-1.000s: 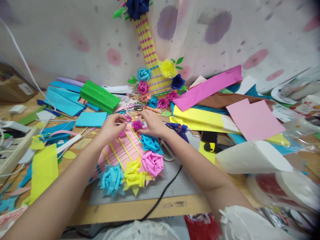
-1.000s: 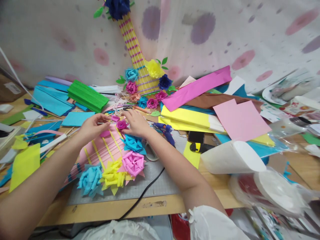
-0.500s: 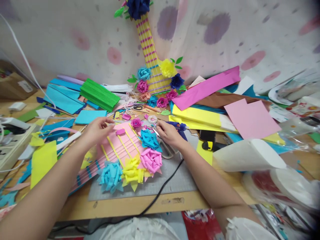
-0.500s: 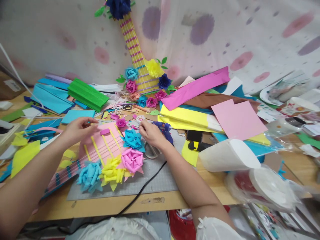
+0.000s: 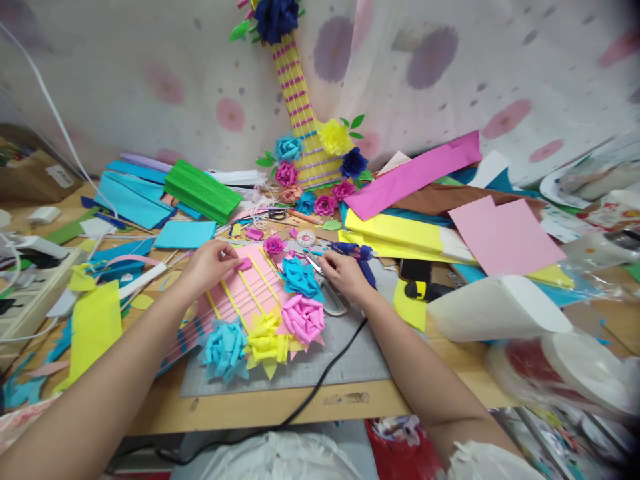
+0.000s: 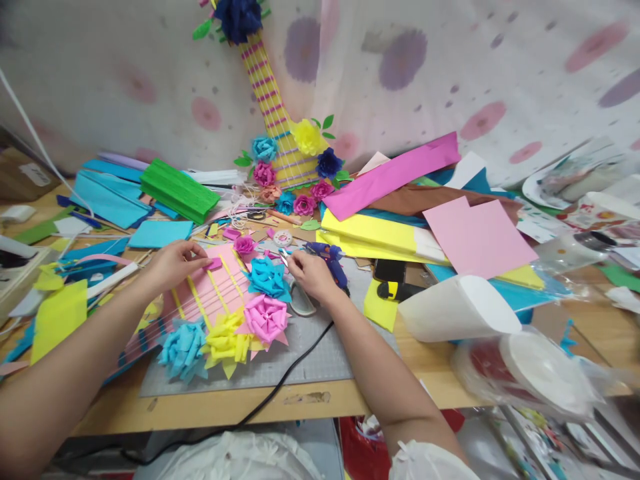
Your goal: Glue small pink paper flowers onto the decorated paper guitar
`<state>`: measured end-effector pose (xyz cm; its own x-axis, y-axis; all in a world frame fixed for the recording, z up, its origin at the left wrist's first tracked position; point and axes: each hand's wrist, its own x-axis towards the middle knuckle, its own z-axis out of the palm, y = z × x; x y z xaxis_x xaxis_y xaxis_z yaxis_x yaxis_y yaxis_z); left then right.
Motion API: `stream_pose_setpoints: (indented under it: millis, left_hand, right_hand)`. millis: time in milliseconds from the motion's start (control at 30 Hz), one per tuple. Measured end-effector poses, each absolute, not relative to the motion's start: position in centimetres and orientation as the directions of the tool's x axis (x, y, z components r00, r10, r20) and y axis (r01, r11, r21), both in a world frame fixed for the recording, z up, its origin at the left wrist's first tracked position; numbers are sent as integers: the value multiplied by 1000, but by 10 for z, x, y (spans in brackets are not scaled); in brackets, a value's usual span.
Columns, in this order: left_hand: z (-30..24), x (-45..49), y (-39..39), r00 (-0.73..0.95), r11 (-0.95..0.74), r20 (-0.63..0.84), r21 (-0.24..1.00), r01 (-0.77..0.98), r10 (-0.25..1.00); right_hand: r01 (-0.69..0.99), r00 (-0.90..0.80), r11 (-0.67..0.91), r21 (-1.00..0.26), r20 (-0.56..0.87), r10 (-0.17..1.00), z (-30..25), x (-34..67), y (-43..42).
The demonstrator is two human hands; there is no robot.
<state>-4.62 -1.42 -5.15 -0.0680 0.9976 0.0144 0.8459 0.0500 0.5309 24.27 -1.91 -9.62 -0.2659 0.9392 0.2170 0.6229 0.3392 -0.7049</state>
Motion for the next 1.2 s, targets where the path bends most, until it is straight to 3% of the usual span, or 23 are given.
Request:
stream_pose_setpoints:
  millis: [267, 567, 1000, 1200]
  left_hand:
    - [-48, -46, -13, -136, 147, -58, 475, 868, 989]
    - [-52, -53, -10, -154, 166, -67, 501, 849, 986]
    - [-65, -50, -20, -156, 29, 159, 604, 797, 975]
    - [-71, -55, -17, -172, 51, 129, 637, 769, 977]
  right_hand:
    - [641, -301, 352, -682, 199, 933, -103, 242, -21]
    - [646, -313, 358, -674, 194, 930, -107, 238, -23]
    - [652, -308, 345, -675, 180, 934, -105, 236, -24]
    - [653, -287, 329, -682, 179, 941, -105, 236, -24]
